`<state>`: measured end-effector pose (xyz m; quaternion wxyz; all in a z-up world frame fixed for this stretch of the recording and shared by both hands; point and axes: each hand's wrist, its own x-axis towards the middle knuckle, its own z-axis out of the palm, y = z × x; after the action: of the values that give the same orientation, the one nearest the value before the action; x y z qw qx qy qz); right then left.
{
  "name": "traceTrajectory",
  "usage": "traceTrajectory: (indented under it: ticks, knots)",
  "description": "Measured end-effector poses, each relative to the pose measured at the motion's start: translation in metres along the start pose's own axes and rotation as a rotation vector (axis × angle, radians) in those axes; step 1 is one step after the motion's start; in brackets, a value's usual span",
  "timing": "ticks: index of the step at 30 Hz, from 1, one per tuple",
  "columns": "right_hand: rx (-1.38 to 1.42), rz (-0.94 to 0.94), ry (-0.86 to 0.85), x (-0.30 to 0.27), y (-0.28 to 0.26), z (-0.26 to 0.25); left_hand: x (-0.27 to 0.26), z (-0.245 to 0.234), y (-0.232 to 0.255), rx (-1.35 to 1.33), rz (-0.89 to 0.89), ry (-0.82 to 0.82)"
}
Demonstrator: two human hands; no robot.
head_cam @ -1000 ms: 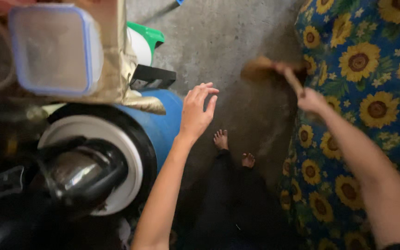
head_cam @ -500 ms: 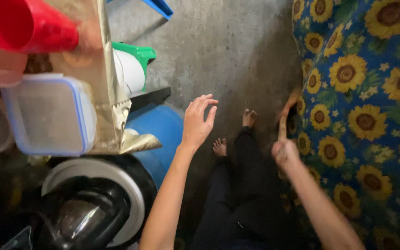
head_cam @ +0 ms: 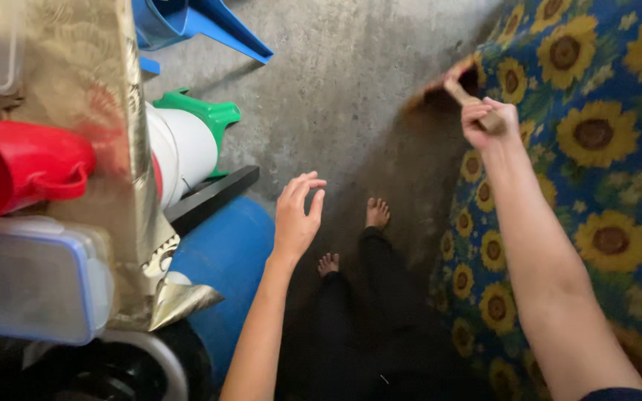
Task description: The person sweeps the floor with a broom, picks up a sandal from the floor, and luego moves a blue plastic chair.
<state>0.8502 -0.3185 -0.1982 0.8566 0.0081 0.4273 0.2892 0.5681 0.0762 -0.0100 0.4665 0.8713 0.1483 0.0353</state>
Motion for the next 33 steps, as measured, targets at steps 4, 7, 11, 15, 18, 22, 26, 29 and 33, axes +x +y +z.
traceTrajectory:
  ticks: [4, 7, 11, 15, 18, 22, 26, 29, 33]
  knots:
    - [-0.481, -0.185, 0.043, -0.067, 0.047, 0.025, 0.034, 0.001, 0.018, 0.0, -0.014, 0.009]
    - [-0.995, -0.324, 0.569, -0.142, 0.159, 0.014, 0.06, -0.016, 0.034, 0.078, 0.004, 0.019]
    - [-1.479, -0.019, 0.584, -0.258, 0.297, -0.025, 0.087, -0.04, 0.055, 0.087, 0.048, 0.089]
    - [-1.364, 0.495, 0.567, -0.273, 0.333, -0.104, 0.098, -0.054, 0.068, 0.051, 0.085, 0.125]
    - [-1.426, 0.742, 0.408, -0.201, 0.335, -0.177, 0.092, -0.062, 0.067, 0.085, 0.098, 0.159]
    - [-1.618, 0.637, 0.412, -0.103, 0.277, -0.178, 0.07, -0.078, 0.057, 0.115, 0.048, 0.178]
    - [-1.554, 0.329, 0.376, -0.076, 0.156, -0.045, 0.051, -0.1, 0.047, 0.106, 0.048, 0.22]
    - [-1.96, 0.059, 0.644, -0.072, 0.11, 0.047, 0.043, -0.115, 0.046, 0.104, 0.05, 0.232]
    - [-2.001, -0.31, 0.423, -0.089, 0.126, 0.069, 0.039, -0.134, 0.054, 0.14, 0.083, 0.278]
